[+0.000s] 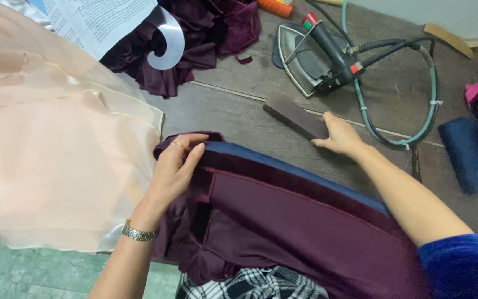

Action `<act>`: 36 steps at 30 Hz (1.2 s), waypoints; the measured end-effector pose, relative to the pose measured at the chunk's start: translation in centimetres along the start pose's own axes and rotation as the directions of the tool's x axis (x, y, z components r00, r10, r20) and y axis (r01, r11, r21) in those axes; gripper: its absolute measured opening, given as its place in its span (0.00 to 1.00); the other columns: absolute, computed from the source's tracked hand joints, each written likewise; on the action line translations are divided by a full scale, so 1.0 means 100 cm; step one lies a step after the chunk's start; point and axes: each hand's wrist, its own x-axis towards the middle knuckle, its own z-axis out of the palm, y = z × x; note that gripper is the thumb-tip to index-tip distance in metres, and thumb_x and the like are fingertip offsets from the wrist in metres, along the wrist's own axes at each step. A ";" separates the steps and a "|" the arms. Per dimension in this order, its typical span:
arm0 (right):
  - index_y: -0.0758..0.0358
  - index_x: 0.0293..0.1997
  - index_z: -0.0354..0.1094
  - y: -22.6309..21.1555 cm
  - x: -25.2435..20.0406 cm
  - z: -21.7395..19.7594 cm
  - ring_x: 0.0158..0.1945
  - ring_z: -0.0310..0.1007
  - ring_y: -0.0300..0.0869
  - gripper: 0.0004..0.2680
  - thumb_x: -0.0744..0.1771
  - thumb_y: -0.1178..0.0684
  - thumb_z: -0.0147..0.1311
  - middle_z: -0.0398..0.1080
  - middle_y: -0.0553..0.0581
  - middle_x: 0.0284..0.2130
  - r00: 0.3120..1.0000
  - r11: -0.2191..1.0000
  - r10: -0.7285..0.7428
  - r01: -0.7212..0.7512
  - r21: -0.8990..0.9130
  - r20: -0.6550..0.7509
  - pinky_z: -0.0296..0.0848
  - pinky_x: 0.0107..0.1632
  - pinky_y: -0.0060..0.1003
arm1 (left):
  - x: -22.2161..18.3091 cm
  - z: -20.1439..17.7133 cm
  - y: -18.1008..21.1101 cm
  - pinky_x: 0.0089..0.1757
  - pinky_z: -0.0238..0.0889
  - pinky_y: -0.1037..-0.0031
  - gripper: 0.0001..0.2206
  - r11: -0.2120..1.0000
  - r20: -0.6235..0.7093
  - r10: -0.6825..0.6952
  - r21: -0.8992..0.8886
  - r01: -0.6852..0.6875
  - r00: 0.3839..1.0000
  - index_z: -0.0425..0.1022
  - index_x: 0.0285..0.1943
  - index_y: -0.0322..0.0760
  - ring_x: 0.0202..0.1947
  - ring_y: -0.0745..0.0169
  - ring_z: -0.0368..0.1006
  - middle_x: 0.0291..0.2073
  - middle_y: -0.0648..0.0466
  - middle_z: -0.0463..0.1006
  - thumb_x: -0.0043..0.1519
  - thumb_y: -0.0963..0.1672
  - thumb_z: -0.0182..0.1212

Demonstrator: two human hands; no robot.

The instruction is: Pressing and flattening seams on a purple garment piece using a steam iron and a wooden block on a sleeve board

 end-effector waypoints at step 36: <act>0.64 0.55 0.65 -0.182 -0.153 -0.077 0.41 0.69 0.46 0.21 0.64 0.39 0.56 0.67 0.55 0.38 0.812 0.893 -0.449 0.406 -0.192 -0.373 0.68 0.40 0.39 | 0.010 -0.031 0.046 0.47 0.61 0.66 0.08 0.813 -0.013 0.509 0.336 -0.475 0.861 0.71 0.52 0.36 0.41 0.51 0.67 0.39 0.51 0.69 0.68 0.42 0.52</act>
